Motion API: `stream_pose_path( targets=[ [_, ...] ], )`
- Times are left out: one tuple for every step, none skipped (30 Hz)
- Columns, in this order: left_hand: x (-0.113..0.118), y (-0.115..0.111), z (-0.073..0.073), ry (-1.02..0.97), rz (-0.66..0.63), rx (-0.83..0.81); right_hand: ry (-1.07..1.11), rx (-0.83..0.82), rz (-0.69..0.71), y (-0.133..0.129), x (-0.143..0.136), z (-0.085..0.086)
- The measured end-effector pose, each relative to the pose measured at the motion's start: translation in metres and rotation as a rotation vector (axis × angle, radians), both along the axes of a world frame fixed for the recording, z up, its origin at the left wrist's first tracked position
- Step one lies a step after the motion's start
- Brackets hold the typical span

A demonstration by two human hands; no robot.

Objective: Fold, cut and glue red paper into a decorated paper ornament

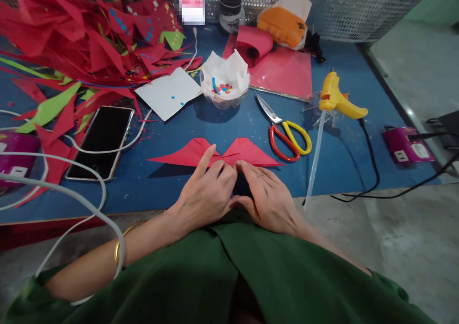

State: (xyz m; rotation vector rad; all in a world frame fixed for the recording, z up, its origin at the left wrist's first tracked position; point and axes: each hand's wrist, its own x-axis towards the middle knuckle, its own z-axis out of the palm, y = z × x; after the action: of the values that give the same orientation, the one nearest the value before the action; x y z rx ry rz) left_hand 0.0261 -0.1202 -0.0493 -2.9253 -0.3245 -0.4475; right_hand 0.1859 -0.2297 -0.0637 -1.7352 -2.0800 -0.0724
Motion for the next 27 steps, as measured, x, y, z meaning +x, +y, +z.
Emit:
stream_pose_path(
  targets=[
    [-0.001, 0.000, 0.000, -0.019, -0.004, -0.005, -0.027, 0.001, 0.007, -0.001, -0.001, -0.002],
    [-0.002, 0.000, 0.000, -0.018, -0.002, -0.012, -0.057, 0.003, 0.020, -0.003, -0.001, -0.003],
    [-0.003, 0.000, 0.000, -0.009, -0.004, -0.018, -0.088, 0.001, 0.033, -0.004, -0.001, -0.003],
    [-0.004, -0.001, 0.001, -0.002, -0.005, -0.022, -0.117, 0.000, 0.044, -0.004, -0.001, -0.002],
    [-0.005, -0.001, 0.001, 0.006, -0.006, -0.027, -0.142, -0.001, 0.047, -0.005, -0.001, -0.001],
    [-0.005, -0.001, 0.002, 0.017, -0.002, -0.034, -0.164, -0.002, 0.039, -0.006, -0.001, 0.000],
    [-0.005, -0.001, 0.002, 0.021, 0.000, -0.039, -0.184, -0.001, 0.018, -0.007, -0.001, 0.001],
    [-0.006, -0.001, 0.002, 0.029, 0.005, -0.043, -0.203, 0.001, -0.012, -0.008, 0.000, 0.002],
    [-0.006, -0.001, 0.002, 0.022, 0.003, -0.036, -0.222, 0.000, -0.047, -0.010, 0.000, 0.003],
    [-0.006, -0.001, 0.002, 0.016, -0.001, -0.025, -0.238, -0.003, -0.087, -0.012, 0.001, 0.004],
    [-0.006, -0.001, 0.001, 0.015, -0.004, -0.013, -0.250, -0.009, -0.128, -0.015, 0.002, 0.004],
    [-0.006, -0.001, 0.001, 0.017, -0.003, -0.004, -0.261, -0.018, -0.170, -0.018, 0.004, 0.005],
    [-0.006, -0.001, 0.001, 0.019, 0.000, 0.001, -0.271, -0.030, -0.213, -0.021, 0.006, 0.005],
    [-0.007, -0.001, 0.001, 0.023, 0.006, 0.001, -0.283, -0.042, -0.258, -0.025, 0.009, 0.006],
    [-0.007, -0.001, 0.001, 0.027, 0.010, -0.006, -0.300, -0.054, -0.304, -0.028, 0.011, 0.007],
    [-0.007, -0.001, 0.001, 0.033, 0.015, -0.019, -0.318, -0.065, -0.344, -0.032, 0.014, 0.008],
    [-0.007, -0.001, 0.001, 0.030, 0.017, -0.034, -0.335, -0.073, -0.378, -0.034, 0.015, 0.010],
    [-0.007, -0.001, 0.001, 0.023, 0.015, -0.051, -0.347, -0.069, -0.410, -0.035, 0.016, 0.013],
    [-0.006, 0.000, 0.002, 0.019, 0.018, -0.074, -0.353, -0.048, -0.435, -0.035, 0.016, 0.015],
    [-0.006, 0.000, 0.002, 0.008, 0.021, -0.100, -0.350, -0.009, -0.442, -0.033, 0.015, 0.017],
    [-0.006, 0.000, 0.002, -0.007, 0.025, -0.125, -0.336, 0.041, -0.421, -0.029, 0.014, 0.018],
    [-0.007, 0.001, 0.002, -0.022, 0.033, -0.153, -0.307, 0.091, -0.366, -0.024, 0.011, 0.019],
    [-0.008, 0.002, 0.003, -0.048, 0.039, -0.179, -0.262, 0.127, -0.280, -0.018, 0.007, 0.017],
    [-0.009, 0.003, 0.002, -0.074, 0.052, -0.209, -0.205, 0.145, -0.176, -0.011, 0.003, 0.015],
    [-0.011, 0.005, 0.002, -0.107, 0.074, -0.241, -0.143, 0.142, -0.074, -0.004, -0.001, 0.011],
    [-0.014, 0.008, 0.002, -0.141, 0.107, -0.273, -0.087, 0.134, 0.001, 0.002, -0.005, 0.006],
    [-0.017, 0.011, 0.001, -0.178, 0.152, -0.300, -0.049, 0.124, 0.044, 0.007, -0.009, 0.001]
  ],
)
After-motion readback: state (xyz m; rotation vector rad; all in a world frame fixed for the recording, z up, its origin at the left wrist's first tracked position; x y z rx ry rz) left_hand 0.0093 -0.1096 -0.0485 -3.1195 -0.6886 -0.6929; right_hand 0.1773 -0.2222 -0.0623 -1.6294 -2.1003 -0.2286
